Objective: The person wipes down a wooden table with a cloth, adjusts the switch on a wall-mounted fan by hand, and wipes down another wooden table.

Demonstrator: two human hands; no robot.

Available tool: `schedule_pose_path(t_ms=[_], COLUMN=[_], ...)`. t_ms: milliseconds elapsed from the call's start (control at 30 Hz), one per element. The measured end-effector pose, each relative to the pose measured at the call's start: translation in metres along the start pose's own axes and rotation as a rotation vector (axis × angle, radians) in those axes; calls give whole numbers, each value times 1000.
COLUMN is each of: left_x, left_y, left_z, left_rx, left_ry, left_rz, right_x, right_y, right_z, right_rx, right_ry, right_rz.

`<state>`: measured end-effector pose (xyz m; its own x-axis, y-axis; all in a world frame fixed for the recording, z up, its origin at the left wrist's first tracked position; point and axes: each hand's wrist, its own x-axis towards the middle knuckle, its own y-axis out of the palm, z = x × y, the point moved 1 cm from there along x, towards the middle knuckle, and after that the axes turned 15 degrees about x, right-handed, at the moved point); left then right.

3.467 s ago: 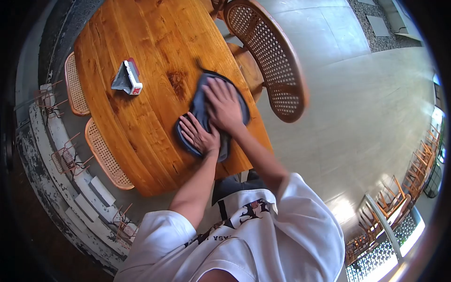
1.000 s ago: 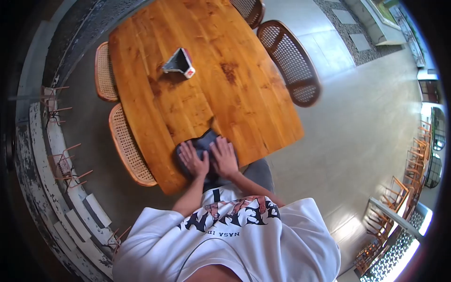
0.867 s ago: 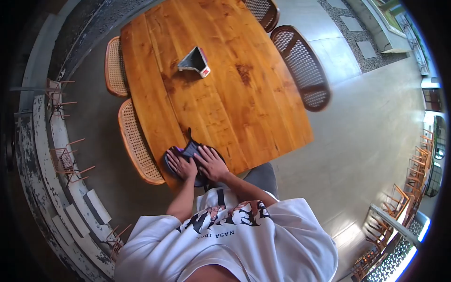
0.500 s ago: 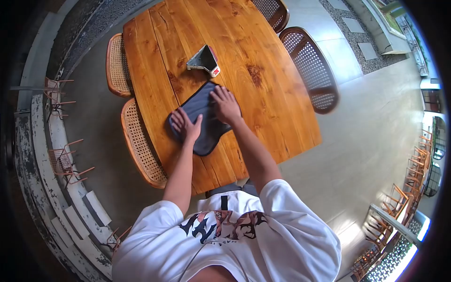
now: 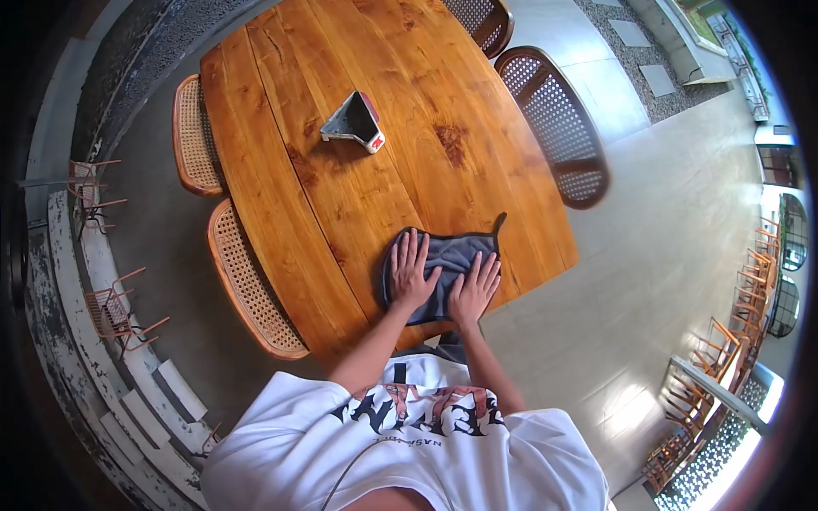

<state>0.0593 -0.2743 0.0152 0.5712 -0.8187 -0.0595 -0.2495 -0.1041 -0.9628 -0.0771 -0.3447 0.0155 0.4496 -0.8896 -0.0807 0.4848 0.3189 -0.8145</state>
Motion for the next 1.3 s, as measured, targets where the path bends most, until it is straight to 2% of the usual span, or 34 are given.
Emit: schedule_pose_path(t_ms=[100, 200, 333, 367, 467, 567, 767, 867, 900, 1000, 1133, 1200, 1300], left_x=[7, 23, 70, 83, 115, 152, 197, 216, 224, 242, 242, 232, 204], left_y=[-2, 2, 5, 7, 16, 12, 0, -5, -5, -12, -16, -22, -20], left_z=[6, 8, 15, 16, 26, 41, 63, 76, 82, 95, 95, 89, 65], left_rx=[0, 73, 96, 103, 227, 268, 344, 365, 356, 338, 311, 269, 210], left_ry=[-182, -379, -692, -696, -898, -1019, -841, -742, -701, -632, -522, -386, -305], left_rz=[-63, -115, -186, -187, -266, -253, -238, -213, -289, -280, -294, -230, -218], right_x=[29, 78, 147, 164, 208, 246, 293, 319, 327, 348, 338, 328, 293], right_y=[22, 36, 65, 71, 86, 103, 119, 124, 126, 127, 112, 106, 77], right_z=[19, 53, 99, 111, 144, 160, 179, 184, 185, 185, 171, 151, 119], right_rx=[9, 53, 173, 187, 252, 282, 203, 236, 233, 302, 391, 335, 269], right_ry=[52, -12, -123, -148, -291, -444, -597, -717, -753, -827, -813, -809, -791], right_rz=[-94, -56, -50, -48, 10, 69, 146, 206, 214, 276, 226, 257, 251])
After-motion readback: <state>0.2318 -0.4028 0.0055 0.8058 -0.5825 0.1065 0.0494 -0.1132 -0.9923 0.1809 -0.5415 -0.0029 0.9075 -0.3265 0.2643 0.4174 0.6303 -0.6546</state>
